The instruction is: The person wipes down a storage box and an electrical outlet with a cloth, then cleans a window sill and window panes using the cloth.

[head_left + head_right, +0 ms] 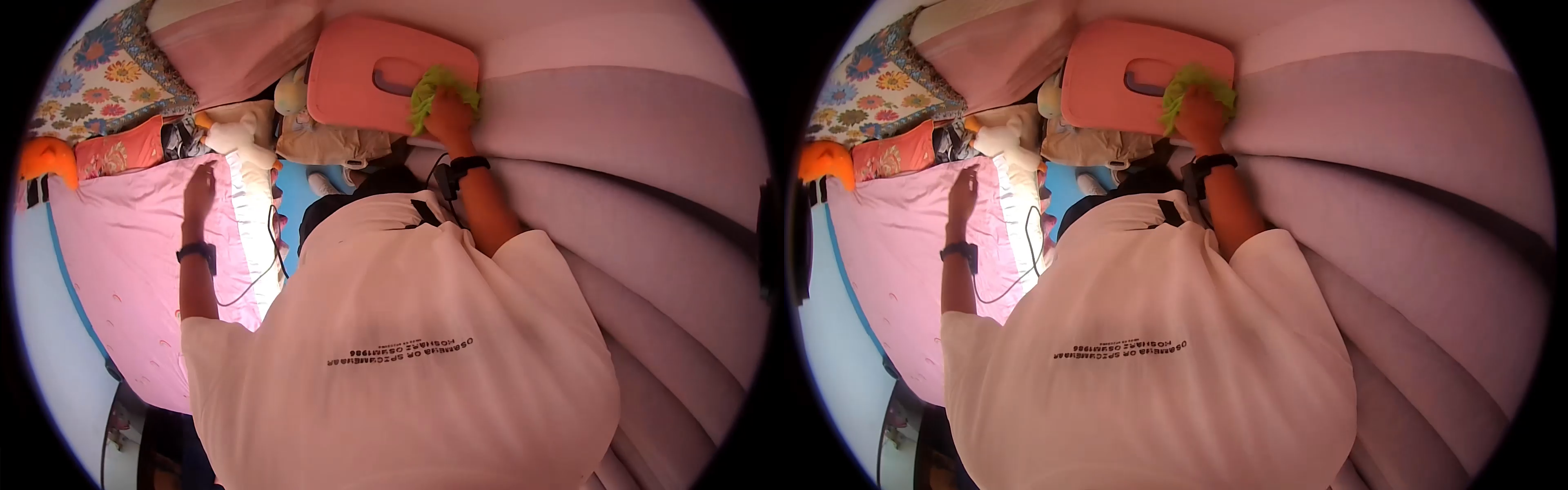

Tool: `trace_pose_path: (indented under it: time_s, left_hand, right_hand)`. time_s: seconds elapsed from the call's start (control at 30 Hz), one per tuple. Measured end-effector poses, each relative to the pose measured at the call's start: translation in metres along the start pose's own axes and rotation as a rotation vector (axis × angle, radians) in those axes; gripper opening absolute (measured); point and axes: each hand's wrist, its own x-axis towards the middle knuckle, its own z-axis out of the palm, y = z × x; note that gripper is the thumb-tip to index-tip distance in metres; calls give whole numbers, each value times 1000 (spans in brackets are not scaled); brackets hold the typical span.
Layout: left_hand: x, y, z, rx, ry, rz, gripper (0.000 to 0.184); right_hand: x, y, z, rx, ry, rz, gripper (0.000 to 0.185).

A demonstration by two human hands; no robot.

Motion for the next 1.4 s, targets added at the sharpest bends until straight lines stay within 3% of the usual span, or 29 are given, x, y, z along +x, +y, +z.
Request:
trace_pose_path:
  time_s: [0.07, 0.13, 0.2, 0.33, 0.4, 0.47, 0.57, 0.67, 0.77, 0.83, 1.0, 1.07, 1.1, 1.17, 1.27, 1.4]
  left_hand:
    - [-8, 77, -5, 29, -305, 7, 35]
    - [-10, 98, 20, -26, -370, 158, 39]
    - [6, 133, 30, -121, -299, 268, 40]
    - [59, 180, 59, -271, -92, 113, 45]
    - [94, 198, 63, -315, -35, 128, 48]
    - [118, 208, 71, -185, 127, 344, 53]
    - [133, 203, 89, -107, 45, 427, 56]
    - [132, 209, 82, -208, -21, 357, 56]
    - [134, 202, 95, -378, 15, 309, 56]
    - [137, 204, 98, -396, 23, 276, 56]
    - [135, 200, 105, -445, 94, 258, 56]
    - [133, 205, 94, -512, 31, 206, 56]
    - [134, 209, 87, -628, -61, 68, 57]
    - [133, 203, 93, -621, -14, 97, 56]
    - [129, 198, 102, -565, 77, 200, 58]
    - [120, 209, 111, -654, 128, 142, 55]
  right_hand:
    - [-8, -20, -1, 151, -70, -100, 59]
    - [-13, -45, 1, 228, -62, -129, 60]
    - [-23, -66, 4, 283, 61, -397, 62]
    - [-32, -63, -1, 353, -106, -426, 62]
    - [-36, -33, 6, 259, -149, -277, 62]
    - [-41, -6, 12, 104, -30, 3, 62]
    - [-35, 46, 23, 97, -62, 177, 62]
    - [-31, 60, 28, 25, -32, 200, 63]
    - [-33, 27, 31, 70, -69, 269, 61]
    - [-36, -6, 25, 199, -147, 70, 66]
    - [-23, -104, -9, 336, -277, -198, 69]
    - [-14, -121, -6, 465, -63, -480, 68]
    - [-14, -125, -3, 461, -80, -510, 68]
    - [-14, -122, 4, 515, 102, -603, 55]
    - [-21, -75, 29, 423, 170, -653, 58]
    - [-47, -19, 38, 341, 191, -422, 63]
